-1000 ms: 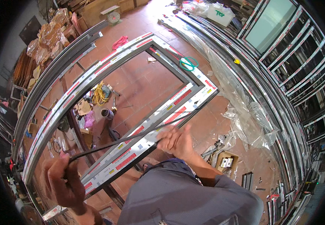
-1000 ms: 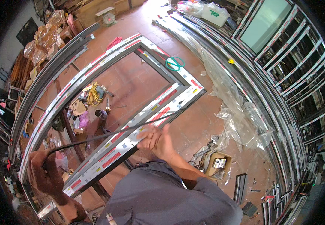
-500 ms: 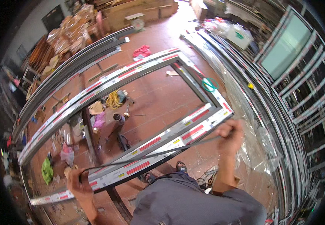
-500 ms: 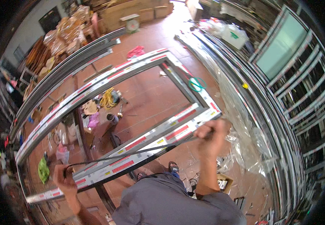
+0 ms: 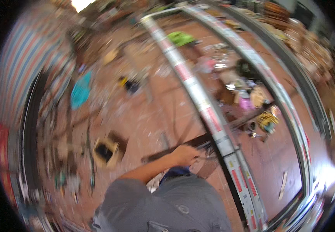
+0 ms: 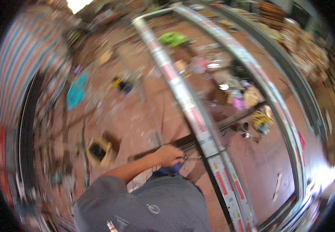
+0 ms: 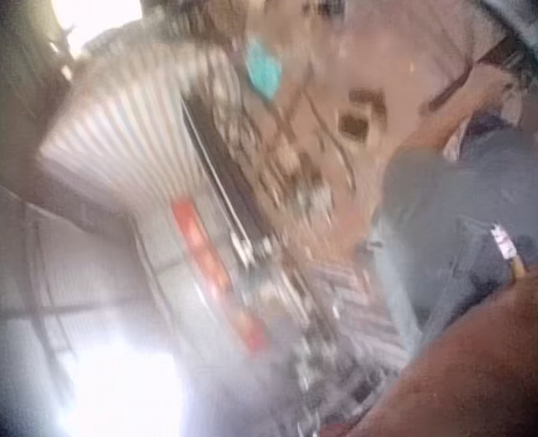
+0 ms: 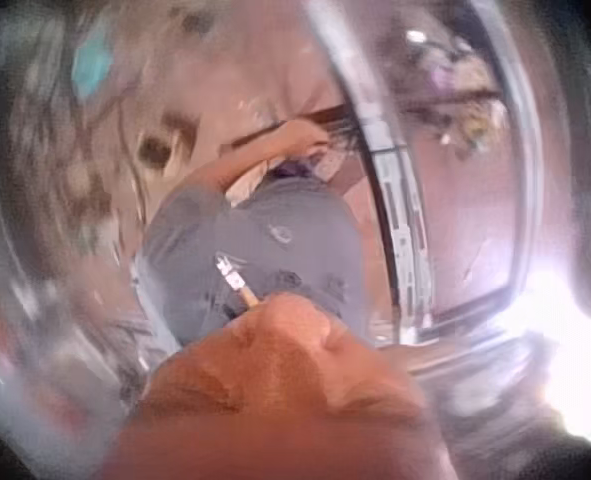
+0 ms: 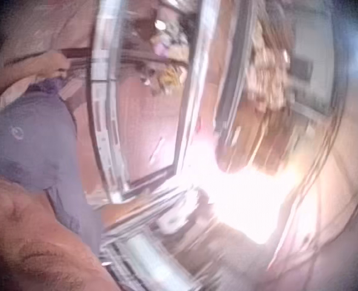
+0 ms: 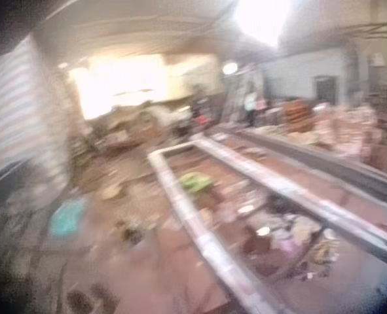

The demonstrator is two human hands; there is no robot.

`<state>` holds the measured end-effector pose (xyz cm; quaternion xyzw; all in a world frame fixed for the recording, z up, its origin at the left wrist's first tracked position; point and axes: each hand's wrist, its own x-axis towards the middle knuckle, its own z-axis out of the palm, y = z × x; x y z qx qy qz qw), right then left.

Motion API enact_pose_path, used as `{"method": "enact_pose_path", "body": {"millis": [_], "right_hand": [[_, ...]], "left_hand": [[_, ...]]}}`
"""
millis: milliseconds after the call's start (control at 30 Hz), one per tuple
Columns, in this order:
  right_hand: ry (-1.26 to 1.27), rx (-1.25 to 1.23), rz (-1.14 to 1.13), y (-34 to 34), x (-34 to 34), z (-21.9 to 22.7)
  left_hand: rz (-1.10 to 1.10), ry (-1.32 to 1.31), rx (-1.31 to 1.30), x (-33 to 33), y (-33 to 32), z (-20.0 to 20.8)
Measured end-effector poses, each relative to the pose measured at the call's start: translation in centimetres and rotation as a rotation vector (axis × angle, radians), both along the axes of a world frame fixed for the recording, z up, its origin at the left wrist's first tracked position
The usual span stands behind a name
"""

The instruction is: The person assembles a window frame by hand, fitting rubber seals into the frame's grooves and using shears to trim excess material. The person then uses a power drill to secure components and continues to adjust the frame and seals.

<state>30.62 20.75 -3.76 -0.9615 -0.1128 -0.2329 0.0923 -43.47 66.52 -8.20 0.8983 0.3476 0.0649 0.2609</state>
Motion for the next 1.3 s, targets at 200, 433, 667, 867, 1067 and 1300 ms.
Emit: {"method": "enact_pose_path", "body": {"millis": [200,433,667,867,1067,1300], "right_hand": [[-0.035,-0.011,0.208,9.1,0.3,2.1],[-0.036,0.052,0.367,13.0,-2.2,1.3],[0.033,0.344,0.532,14.8,-13.1,2.2],[0.333,0.135,1.153,23.4,-31.8,2.7],[0.76,-0.02,1.932,31.6,-59.9,3.5],[2.075,0.607,1.114,41.3,-81.6,1.2]], "left_hand": [[0.57,-0.241,0.279,1.5,-11.0,-0.1],[0.776,-0.348,0.217,4.0,-18.0,-0.3],[0.841,-0.332,-0.001,0.6,-18.9,2.5],[0.518,-0.513,0.212,-1.2,-16.9,4.9],[0.224,-0.715,0.193,-9.4,-15.2,9.9],[0.328,-1.038,0.013,-37.4,-12.4,14.5]]}}
